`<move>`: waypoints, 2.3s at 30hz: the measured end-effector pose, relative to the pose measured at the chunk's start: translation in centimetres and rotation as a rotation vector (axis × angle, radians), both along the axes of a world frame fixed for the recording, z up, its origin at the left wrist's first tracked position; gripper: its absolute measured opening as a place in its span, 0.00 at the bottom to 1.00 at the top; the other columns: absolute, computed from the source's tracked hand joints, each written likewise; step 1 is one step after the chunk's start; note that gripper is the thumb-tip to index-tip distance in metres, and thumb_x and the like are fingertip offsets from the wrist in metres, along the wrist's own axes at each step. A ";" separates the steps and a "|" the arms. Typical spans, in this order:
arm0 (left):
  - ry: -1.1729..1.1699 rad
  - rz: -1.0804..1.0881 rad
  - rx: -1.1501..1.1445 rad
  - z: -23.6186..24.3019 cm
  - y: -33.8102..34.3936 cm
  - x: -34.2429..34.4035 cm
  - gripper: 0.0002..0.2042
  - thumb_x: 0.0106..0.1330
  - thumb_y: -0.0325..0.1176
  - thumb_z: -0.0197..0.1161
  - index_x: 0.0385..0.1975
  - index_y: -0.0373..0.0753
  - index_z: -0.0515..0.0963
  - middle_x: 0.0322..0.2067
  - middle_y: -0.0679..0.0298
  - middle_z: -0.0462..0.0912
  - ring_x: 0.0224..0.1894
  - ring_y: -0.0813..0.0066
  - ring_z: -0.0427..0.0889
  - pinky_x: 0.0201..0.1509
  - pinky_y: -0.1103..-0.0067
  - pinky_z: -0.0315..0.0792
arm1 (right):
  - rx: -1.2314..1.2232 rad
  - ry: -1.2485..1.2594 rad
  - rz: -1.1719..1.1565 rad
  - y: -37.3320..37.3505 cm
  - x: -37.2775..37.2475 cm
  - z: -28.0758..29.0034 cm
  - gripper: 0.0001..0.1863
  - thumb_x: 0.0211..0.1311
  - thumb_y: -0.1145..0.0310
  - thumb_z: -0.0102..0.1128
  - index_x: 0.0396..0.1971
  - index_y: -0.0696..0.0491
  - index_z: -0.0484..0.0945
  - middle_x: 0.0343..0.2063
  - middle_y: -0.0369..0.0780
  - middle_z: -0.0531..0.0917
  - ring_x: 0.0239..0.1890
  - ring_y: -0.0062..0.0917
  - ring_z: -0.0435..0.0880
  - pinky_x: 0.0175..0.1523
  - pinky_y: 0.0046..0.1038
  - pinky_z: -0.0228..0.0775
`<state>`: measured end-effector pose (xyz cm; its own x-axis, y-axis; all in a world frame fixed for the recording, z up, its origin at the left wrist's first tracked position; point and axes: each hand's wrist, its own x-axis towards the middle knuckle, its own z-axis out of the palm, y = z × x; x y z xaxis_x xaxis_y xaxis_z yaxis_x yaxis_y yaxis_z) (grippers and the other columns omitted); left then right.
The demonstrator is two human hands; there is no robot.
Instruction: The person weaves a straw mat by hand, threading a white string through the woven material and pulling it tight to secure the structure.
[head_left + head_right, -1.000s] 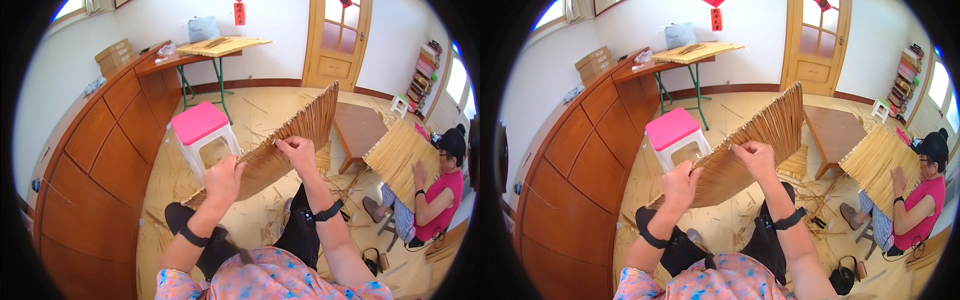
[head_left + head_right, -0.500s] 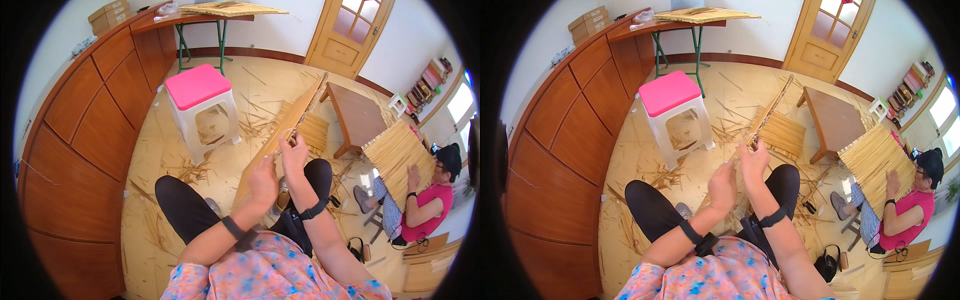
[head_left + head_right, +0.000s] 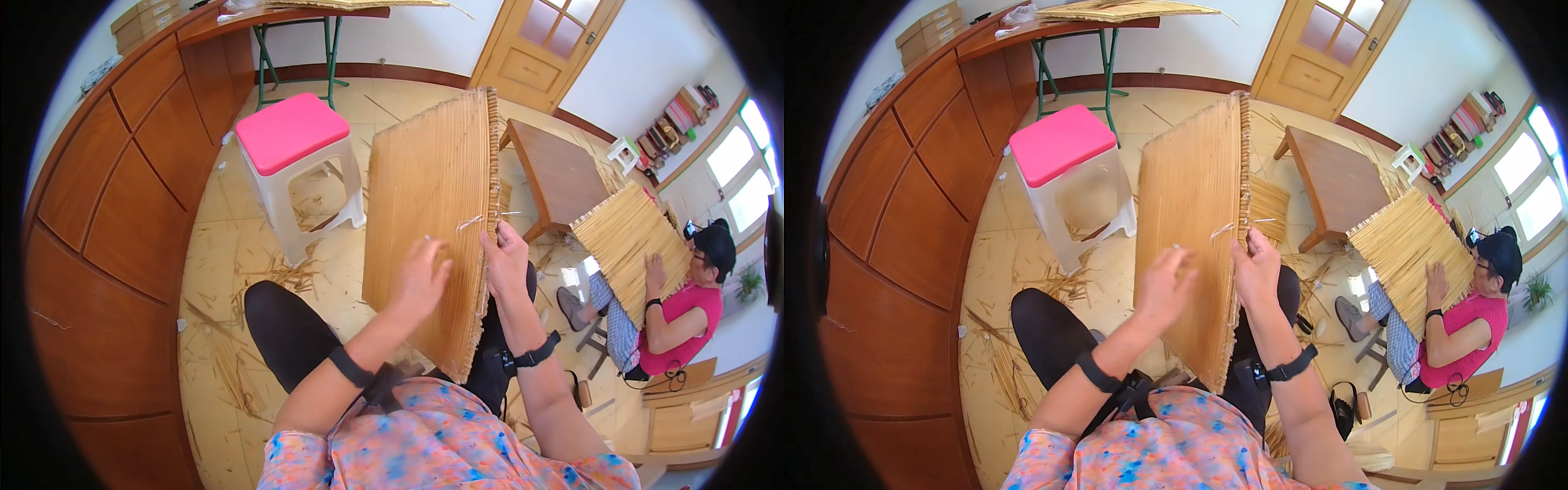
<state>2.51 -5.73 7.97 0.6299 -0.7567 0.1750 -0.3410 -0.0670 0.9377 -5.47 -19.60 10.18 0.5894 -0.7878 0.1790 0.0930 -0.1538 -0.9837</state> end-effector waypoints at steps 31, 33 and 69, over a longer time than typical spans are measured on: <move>-0.625 0.079 -0.204 7.5 -2.6 2.8 0.05 0.55 0.25 0.61 0.30 0.36 0.74 0.35 0.58 0.75 0.41 0.58 0.75 0.42 0.69 0.70 | 0.028 0.001 0.045 3.7 -2.5 1.2 0.22 0.61 0.81 0.52 0.57 0.64 0.67 0.44 0.37 0.79 0.41 0.15 0.77 0.45 0.16 0.69; -0.789 0.046 -0.231 8.7 -2.8 3.6 0.06 0.52 0.25 0.63 0.30 0.36 0.76 0.36 0.60 0.76 0.43 0.60 0.75 0.45 0.70 0.70 | 0.030 0.242 0.080 4.4 -2.0 1.8 0.25 0.57 0.84 0.53 0.57 0.63 0.67 0.44 0.37 0.79 0.43 0.14 0.76 0.46 0.16 0.68; -0.033 -0.487 -0.302 23.1 -10.8 2.5 0.10 0.70 0.35 0.50 0.31 0.34 0.71 0.20 0.61 0.78 0.19 0.77 0.80 0.23 0.84 0.72 | -0.061 0.106 -0.011 4.2 0.0 0.7 0.22 0.56 0.80 0.57 0.54 0.61 0.71 0.43 0.45 0.82 0.43 0.25 0.82 0.49 0.23 0.72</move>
<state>5.02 -16.57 31.09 0.2113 -0.8718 0.4419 -0.2950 0.3741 0.8792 -5.43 -15.40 10.88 0.5993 -0.7836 0.1638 -0.0132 -0.2143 -0.9767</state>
